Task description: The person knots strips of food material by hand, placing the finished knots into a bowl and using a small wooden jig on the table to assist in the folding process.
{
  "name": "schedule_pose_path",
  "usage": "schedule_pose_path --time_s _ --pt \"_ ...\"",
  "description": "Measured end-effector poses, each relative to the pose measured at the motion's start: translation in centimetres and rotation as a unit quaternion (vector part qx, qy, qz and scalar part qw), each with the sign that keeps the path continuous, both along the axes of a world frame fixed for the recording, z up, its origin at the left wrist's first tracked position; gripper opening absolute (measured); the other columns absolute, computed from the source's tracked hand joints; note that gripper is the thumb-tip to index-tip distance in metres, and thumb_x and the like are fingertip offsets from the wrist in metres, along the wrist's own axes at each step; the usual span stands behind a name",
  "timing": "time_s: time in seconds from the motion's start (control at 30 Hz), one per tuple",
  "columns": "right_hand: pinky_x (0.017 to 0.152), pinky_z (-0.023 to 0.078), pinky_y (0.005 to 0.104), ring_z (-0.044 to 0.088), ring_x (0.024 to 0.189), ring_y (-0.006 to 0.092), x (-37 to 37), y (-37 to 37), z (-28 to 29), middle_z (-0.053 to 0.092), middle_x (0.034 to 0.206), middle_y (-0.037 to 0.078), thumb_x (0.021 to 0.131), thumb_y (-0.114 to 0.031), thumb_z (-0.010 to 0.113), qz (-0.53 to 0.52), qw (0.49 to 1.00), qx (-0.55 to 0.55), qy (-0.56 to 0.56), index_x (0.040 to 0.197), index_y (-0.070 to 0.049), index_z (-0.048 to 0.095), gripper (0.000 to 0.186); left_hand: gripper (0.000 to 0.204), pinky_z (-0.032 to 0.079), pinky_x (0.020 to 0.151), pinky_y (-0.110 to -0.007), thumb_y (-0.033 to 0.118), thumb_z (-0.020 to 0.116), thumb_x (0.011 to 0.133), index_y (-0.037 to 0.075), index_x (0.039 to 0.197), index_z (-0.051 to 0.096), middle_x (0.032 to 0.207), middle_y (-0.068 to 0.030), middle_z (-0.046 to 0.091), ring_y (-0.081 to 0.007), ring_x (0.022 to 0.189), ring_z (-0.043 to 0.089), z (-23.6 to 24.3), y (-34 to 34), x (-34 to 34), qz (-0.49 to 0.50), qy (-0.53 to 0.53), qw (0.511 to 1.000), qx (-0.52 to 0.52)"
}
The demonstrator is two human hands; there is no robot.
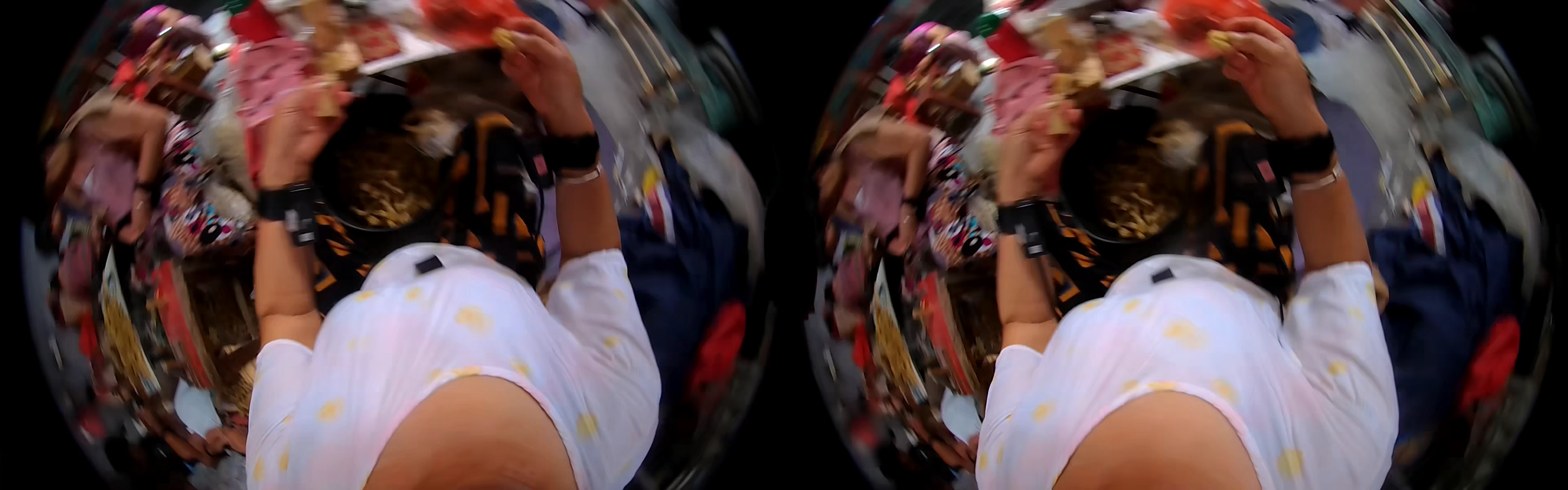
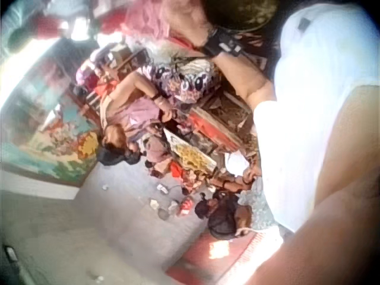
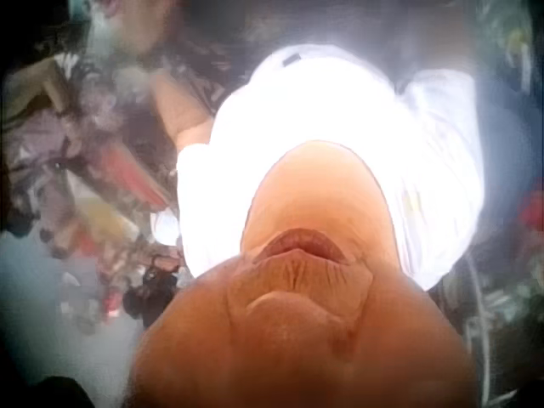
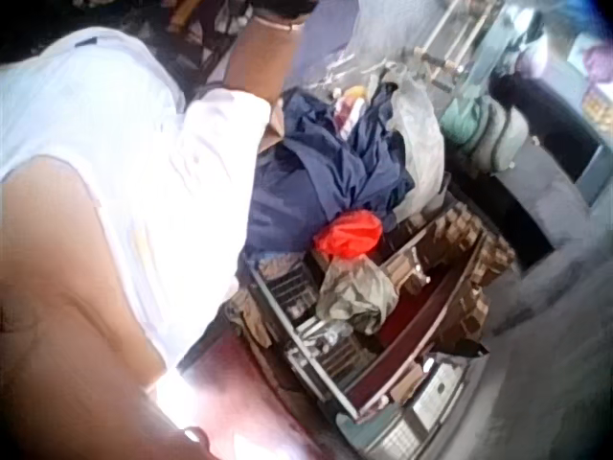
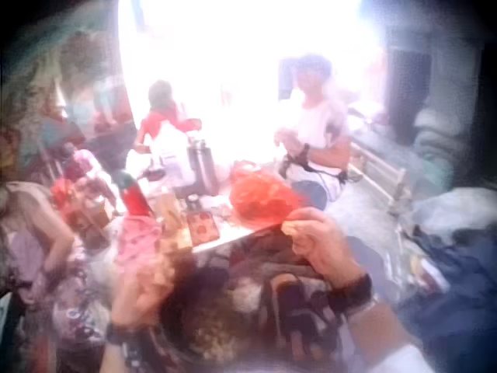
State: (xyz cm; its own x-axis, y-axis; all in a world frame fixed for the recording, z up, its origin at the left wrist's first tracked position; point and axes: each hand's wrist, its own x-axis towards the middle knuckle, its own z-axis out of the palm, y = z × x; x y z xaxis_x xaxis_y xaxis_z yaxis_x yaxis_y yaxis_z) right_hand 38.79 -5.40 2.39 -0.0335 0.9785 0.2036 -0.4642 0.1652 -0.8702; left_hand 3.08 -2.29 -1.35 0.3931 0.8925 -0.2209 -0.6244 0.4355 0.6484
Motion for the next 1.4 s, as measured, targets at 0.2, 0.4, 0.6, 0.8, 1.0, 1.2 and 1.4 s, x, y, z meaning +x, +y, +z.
schedule_pose_path --time_s 0.2,0.4,0.6,0.8,1.0,1.2,1.4 --pt "0.049 0.041 0.0205 0.053 0.054 0.0083 13.6 -10.7 -5.1 0.059 0.068 0.002 0.081 -0.01 0.057 -0.186 0.977 -0.053 -0.086 0.088 -0.004 0.06 0.01 0.033 0.044 0.091 -0.041 0.001 0.046 0.085 -0.009 0.116 0.044 0.106 -0.0205 0.056 -0.03 0.097 0.056 -1.5 0.3 -2.3 -0.052 0.014 0.998 -0.036" --pt "0.05 0.037 0.0211 0.044 0.056 0.0067 21.5 -25.6 -10.6 0.051 0.069 -0.002 0.084 -0.012 0.054 -0.345 0.905 -0.214 -0.128 0.083 -0.006 0.056 0.006 0.032 0.044 0.091 -0.039 0.001 0.05 0.084 -0.007 0.115 0.046 0.109 -0.0173 0.055 -0.0269 0.098 0.056 -7.0 2.1 -0.7 -0.163 -0.026 0.982 -0.088" --pt "0.036 0.035 0.0309 0.051 0.041 0.0145 23.8 -34.0 -19.0 0.055 0.055 0.01 0.073 -0.016 0.056 -0.248 0.691 -0.5 -0.459 0.078 0.001 0.062 0.019 0.013 0.052 0.069 -0.032 0.007 0.055 0.081 0.003 0.093 0.055 0.085 -0.0081 0.061 -0.0202 0.072 0.061 -7.7 1.5 1.6 -0.118 0.074 0.986 -0.087" --pt "0.067 0.047 0.032 0.063 0.073 0.0239 18.4 -24.3 -15.6 0.064 0.076 0.018 0.073 -0.02 0.063 -0.18 0.723 -0.315 -0.587 0.09 0.004 0.063 0.029 0.021 0.043 0.064 -0.022 0.013 0.058 0.077 0.003 0.096 0.06 0.08 -0.0007 0.061 -0.0106 0.074 0.056 -6.9 -0.7 -0.1 -0.096 0.457 0.88 0.085" --pt "0.066 0.048 0.0318 0.063 0.072 0.024 8.2 -11.1 -9.3 0.064 0.079 0.017 0.079 -0.014 0.06 -0.062 0.78 -0.083 -0.617 0.093 0.003 0.061 0.022 0.022 0.042 0.066 -0.022 0.011 0.059 0.081 0.0 0.1 0.063 0.086 0.0 0.061 -0.0074 0.075 0.052 -10.5 3.2 0.8 -0.129 0.534 0.82 0.162" --pt "0.064 0.047 0.028 0.061 0.07 0.0192 3.6 -7.2 -7.1 0.064 0.078 0.013 0.08 -0.01 0.06 0.024 0.803 -0.052 -0.593 0.094 0.003 0.06 0.019 0.039 0.047 0.078 -0.036 0.026 0.059 0.079 0.003 0.111 0.059 0.102 -0.0171 0.063 -0.0306 0.09 0.061 -20.2 7.8 2.7 -0.135 0.691 0.649 0.288" --pt "0.063 0.045 0.0248 0.058 0.071 0.014 4.0 -7.2 -5.6 0.063 0.077 0.008 0.082 -0.012 0.059 0.06 0.811 -0.061 -0.578 0.095 0.004 0.059 0.02 0.031 0.048 0.074 -0.036 0.024 0.056 0.082 -0.001 0.1 0.063 0.093 -0.0164 0.064 -0.0317 0.081 0.061 -22.4 5.7 3.8 -0.236 0.728 0.541 0.349"
